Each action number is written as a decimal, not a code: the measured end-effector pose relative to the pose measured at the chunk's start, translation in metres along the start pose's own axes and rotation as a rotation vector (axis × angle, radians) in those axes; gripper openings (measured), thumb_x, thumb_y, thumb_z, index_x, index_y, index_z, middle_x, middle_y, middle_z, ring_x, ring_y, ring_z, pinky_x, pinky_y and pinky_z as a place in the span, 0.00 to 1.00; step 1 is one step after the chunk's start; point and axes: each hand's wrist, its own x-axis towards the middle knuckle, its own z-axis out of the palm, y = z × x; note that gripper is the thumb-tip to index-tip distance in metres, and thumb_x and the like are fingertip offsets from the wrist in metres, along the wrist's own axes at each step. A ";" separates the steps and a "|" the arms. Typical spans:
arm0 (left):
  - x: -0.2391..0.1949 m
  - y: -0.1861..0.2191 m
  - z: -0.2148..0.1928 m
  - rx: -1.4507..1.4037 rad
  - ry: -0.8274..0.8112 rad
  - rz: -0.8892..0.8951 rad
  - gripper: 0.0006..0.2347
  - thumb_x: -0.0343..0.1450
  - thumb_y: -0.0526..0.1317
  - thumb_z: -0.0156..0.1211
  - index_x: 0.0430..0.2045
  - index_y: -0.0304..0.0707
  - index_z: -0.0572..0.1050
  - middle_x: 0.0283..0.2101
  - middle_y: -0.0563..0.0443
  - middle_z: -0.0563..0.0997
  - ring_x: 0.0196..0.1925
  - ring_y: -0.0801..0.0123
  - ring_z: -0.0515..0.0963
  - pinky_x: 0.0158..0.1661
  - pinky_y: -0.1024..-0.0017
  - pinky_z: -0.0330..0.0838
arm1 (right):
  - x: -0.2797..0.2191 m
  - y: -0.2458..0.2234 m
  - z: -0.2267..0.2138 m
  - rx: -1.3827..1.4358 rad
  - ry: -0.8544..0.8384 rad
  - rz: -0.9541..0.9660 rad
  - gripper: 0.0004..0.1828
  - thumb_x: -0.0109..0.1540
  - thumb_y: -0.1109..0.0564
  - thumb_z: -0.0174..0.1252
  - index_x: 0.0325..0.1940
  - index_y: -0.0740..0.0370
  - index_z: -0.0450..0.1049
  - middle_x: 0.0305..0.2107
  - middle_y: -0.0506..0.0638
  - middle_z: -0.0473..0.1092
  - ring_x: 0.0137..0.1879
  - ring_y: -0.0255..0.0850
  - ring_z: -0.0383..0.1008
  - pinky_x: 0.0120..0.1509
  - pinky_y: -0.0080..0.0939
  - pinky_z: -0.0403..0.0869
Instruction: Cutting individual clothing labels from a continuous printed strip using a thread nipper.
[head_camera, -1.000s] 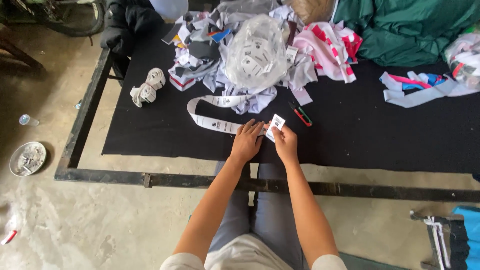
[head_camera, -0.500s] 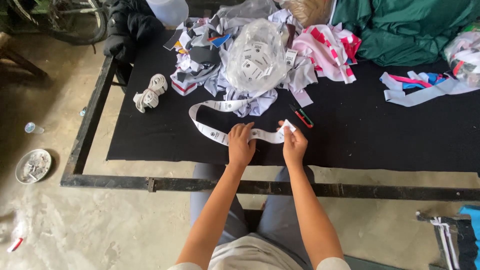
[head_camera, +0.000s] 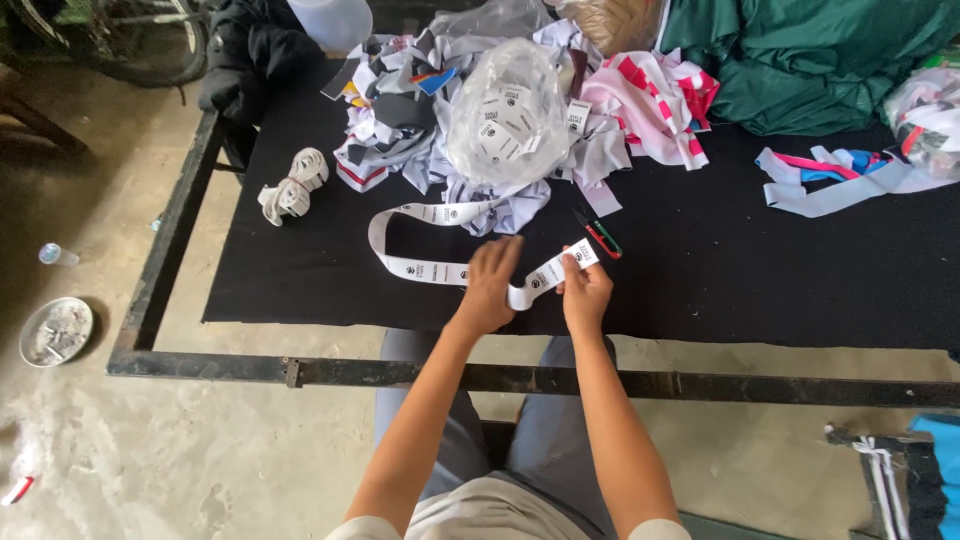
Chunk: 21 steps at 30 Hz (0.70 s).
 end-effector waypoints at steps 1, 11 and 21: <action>-0.002 -0.003 0.001 -0.005 0.000 -0.002 0.49 0.53 0.26 0.64 0.75 0.44 0.49 0.70 0.38 0.59 0.73 0.38 0.51 0.71 0.44 0.43 | -0.003 0.003 -0.001 -0.006 -0.002 0.000 0.11 0.66 0.58 0.63 0.50 0.64 0.82 0.16 0.54 0.72 0.18 0.34 0.70 0.22 0.31 0.72; 0.005 -0.026 0.012 -0.628 -0.055 -0.031 0.35 0.61 0.58 0.73 0.61 0.44 0.71 0.54 0.46 0.80 0.65 0.54 0.70 0.68 0.57 0.58 | -0.007 -0.002 0.001 -0.018 -0.051 -0.038 0.11 0.65 0.59 0.64 0.49 0.66 0.82 0.12 0.53 0.70 0.18 0.37 0.72 0.24 0.33 0.69; -0.001 -0.011 -0.008 -0.670 0.126 0.016 0.08 0.65 0.36 0.73 0.35 0.38 0.83 0.31 0.46 0.82 0.39 0.58 0.83 0.47 0.63 0.77 | -0.006 -0.003 0.001 -0.006 -0.262 -0.065 0.09 0.61 0.57 0.70 0.43 0.62 0.84 0.11 0.51 0.71 0.20 0.34 0.74 0.29 0.33 0.72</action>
